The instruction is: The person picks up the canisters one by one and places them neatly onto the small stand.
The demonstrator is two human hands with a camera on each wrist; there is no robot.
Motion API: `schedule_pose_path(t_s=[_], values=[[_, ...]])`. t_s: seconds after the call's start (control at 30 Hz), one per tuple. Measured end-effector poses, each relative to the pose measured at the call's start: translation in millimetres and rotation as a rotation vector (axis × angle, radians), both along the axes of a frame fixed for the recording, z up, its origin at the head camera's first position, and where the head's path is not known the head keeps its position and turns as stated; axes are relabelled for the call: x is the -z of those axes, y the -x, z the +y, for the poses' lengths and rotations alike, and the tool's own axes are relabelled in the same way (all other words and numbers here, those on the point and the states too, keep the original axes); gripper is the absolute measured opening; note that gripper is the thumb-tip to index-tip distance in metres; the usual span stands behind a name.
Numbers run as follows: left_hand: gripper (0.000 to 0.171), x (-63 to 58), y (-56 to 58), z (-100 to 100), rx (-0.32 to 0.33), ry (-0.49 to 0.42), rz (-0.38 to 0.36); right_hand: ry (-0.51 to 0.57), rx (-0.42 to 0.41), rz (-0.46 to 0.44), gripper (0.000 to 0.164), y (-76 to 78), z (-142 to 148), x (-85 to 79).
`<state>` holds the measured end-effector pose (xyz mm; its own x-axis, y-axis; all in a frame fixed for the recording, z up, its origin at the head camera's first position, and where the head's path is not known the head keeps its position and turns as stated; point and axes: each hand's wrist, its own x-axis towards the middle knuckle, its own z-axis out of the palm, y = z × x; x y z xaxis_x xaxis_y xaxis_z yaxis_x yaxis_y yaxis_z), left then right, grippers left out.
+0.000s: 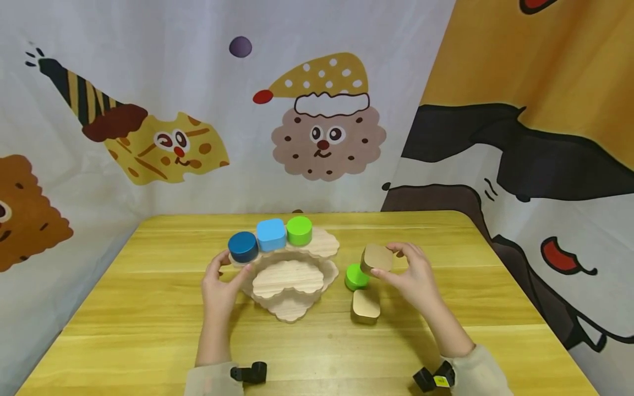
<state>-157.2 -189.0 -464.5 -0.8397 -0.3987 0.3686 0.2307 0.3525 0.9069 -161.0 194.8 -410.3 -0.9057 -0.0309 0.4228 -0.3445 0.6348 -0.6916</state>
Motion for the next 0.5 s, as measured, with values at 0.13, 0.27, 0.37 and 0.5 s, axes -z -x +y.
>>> schedule_pose_path(t_s=[0.13,0.27,0.37,0.5], values=[[0.056,0.0,-0.5,0,-0.003,0.0,-0.005,0.016,-0.004,-0.007,0.059,0.9,-11,-9.6],[0.057,1.0,-0.1,0,-0.007,0.003,-0.007,0.026,-0.015,-0.022,0.06,3.1,-20,-17.3],[0.057,1.1,0.1,0,-0.009,0.005,-0.014,0.028,-0.024,-0.016,0.06,5.3,-26,-22.7],[0.057,0.6,-0.2,0,-0.01,0.006,-0.016,0.028,-0.037,0.007,0.059,10.0,-34,-27.2]])
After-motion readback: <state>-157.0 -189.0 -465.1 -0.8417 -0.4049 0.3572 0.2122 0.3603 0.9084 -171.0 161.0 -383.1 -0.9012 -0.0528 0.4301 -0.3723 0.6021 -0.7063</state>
